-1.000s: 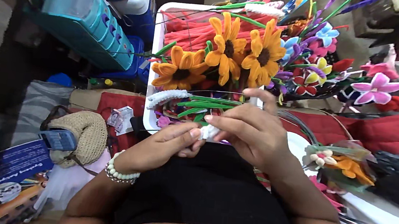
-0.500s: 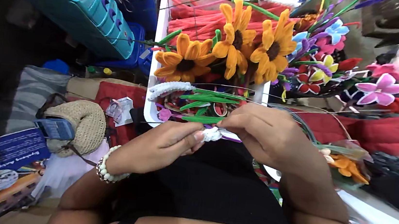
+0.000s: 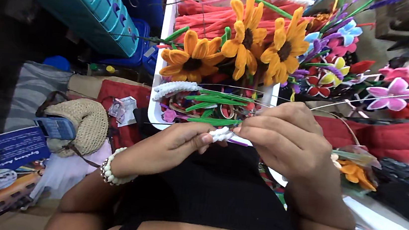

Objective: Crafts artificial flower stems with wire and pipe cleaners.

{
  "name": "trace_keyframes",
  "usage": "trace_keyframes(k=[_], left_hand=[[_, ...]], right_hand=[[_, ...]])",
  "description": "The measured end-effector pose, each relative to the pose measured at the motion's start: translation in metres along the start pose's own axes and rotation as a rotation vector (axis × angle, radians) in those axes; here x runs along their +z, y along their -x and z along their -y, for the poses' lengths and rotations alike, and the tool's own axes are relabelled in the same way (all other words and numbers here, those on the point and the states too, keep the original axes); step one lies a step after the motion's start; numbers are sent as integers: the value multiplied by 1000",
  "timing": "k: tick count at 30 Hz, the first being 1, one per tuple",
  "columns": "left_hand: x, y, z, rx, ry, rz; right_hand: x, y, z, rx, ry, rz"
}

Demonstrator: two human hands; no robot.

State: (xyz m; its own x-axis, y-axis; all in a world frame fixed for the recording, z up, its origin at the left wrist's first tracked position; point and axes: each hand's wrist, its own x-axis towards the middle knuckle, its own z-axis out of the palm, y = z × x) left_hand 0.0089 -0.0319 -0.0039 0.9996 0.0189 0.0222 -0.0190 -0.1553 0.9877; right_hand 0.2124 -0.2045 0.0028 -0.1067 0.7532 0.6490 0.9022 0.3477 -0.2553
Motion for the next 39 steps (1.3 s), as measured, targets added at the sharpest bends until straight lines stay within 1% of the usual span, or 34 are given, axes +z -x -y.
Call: trace_keyframes(k=[3,7,9,13,18,21,23,28,30,35,39], left_hand=[[1,0,3,29,16,-15],[2,-2,7,-10,81,33],[3,-4,7,3,57,56],[5,-3,6,51,-96,49],[9,-1,2,6,-328,4],[13,1,1,-10,-435,-27],[13,0,0,-7,-436,-36],[8,-2,-5,-25,-250,-18],[7,-1,-5,-11,-281,-42],[9,0,-5,-11,-463,-128],[10,0,-4,-22,-471,-126]], right_hand=[[2,2,-1,-39,21,-29],[3,3,0,-53,49,-26],[3,2,0,-49,62,-12],[5,2,0,-41,70,15],[7,-1,2,13,50,79],[10,-2,4,-2,67,98],[10,-1,4,-12,74,98],[12,2,3,-7,102,49],[13,2,4,11,104,45],[13,0,-1,88,82,76],[13,2,-3,71,69,68]])
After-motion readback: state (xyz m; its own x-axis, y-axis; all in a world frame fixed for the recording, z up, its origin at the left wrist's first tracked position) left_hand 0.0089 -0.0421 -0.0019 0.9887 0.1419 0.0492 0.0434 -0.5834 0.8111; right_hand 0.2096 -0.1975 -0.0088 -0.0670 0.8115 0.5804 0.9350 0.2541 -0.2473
